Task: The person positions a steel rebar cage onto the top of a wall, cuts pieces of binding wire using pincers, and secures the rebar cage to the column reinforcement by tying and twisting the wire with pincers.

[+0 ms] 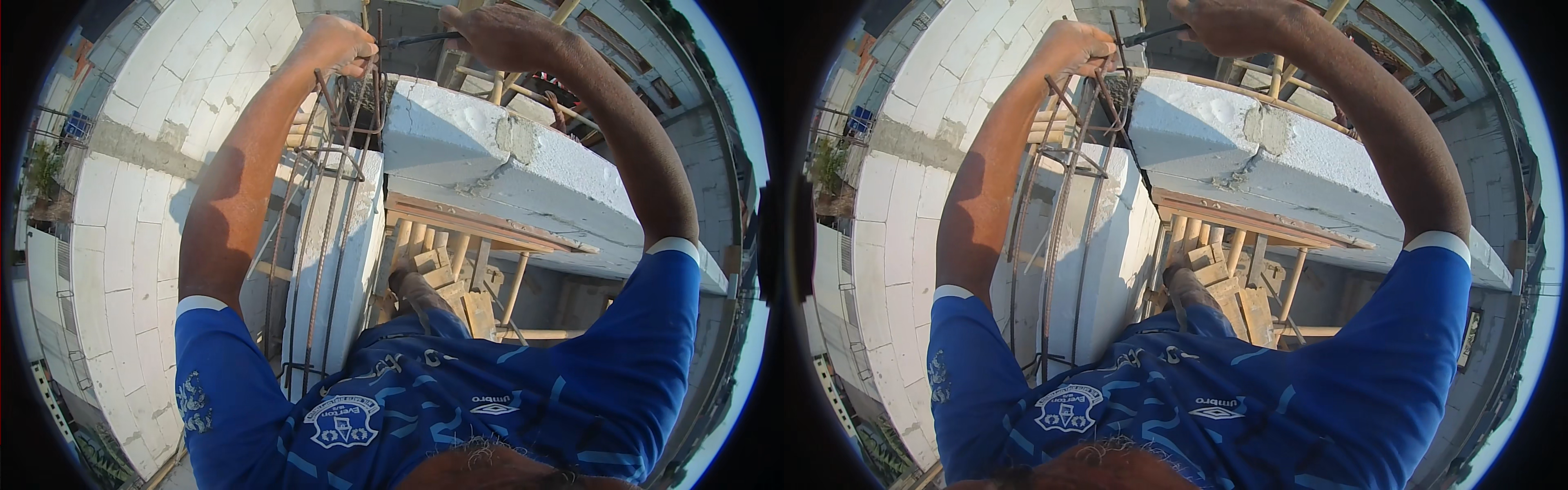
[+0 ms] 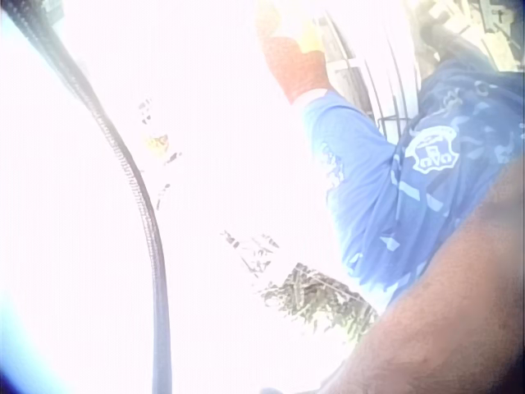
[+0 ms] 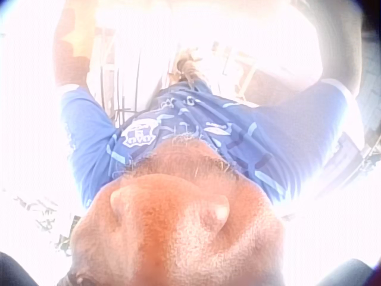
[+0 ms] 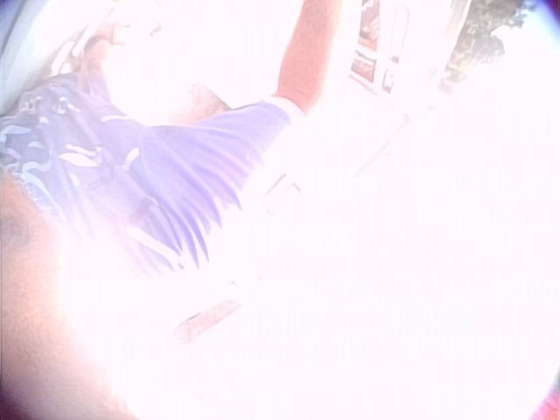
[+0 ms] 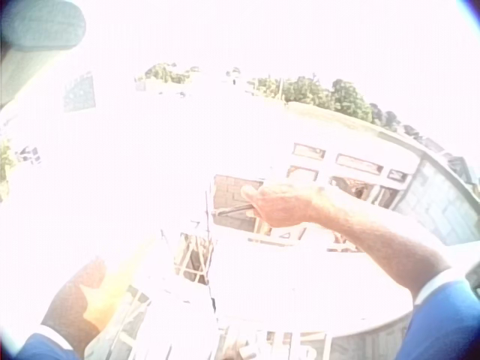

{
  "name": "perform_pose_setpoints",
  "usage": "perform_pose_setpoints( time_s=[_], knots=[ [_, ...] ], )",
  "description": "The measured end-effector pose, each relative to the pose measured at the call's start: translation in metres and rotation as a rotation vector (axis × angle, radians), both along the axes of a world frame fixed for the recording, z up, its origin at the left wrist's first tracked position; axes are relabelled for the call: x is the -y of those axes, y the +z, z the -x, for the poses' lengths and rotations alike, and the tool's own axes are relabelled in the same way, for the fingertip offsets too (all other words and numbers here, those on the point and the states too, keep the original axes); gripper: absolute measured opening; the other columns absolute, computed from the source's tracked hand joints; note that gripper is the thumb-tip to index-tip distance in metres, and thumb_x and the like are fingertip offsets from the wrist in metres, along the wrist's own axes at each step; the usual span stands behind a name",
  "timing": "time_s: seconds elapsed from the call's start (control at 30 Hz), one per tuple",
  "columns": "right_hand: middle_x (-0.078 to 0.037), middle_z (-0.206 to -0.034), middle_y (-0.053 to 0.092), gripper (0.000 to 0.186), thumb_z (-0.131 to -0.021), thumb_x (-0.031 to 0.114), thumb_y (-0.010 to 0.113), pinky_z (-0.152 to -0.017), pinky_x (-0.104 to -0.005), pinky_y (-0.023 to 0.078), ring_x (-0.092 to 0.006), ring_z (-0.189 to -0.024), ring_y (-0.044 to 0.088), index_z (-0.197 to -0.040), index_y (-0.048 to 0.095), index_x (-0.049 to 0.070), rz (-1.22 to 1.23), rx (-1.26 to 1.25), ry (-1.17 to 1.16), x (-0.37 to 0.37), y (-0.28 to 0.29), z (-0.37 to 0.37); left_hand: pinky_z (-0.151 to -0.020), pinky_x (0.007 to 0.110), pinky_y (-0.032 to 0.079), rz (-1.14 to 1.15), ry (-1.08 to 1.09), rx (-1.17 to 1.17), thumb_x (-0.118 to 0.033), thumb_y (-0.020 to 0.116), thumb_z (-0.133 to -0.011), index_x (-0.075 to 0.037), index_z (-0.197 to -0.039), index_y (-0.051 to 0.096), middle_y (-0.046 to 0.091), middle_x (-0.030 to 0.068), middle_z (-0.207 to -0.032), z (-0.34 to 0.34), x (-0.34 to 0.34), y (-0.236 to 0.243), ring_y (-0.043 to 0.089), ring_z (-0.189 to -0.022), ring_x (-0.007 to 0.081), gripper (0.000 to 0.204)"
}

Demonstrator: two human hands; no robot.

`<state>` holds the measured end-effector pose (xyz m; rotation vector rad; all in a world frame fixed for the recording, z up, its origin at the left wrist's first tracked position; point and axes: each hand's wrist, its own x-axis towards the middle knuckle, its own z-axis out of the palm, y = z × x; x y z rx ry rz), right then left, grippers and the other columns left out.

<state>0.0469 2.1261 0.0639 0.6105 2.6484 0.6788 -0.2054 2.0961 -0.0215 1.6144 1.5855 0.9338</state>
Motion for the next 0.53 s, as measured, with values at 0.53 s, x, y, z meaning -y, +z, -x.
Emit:
perform_pose_setpoints(
  time_s=[0.53],
  knots=[
    [-0.006,-0.047,0.051,0.064,-0.102,0.052,0.038,-0.043,-0.0325,0.05,-0.0133,-0.042,0.056,-0.068,0.063,0.003,0.676,-0.428,-0.589,0.003,-0.021,-0.001,-0.077,0.041,0.059,0.083,-0.174,0.257,-0.029,0.069,-0.084,-0.017,-0.122,0.067,0.07,0.0151,-0.111,0.029,0.008,0.009,0.07,-0.089,0.0347,0.04]
  ],
)
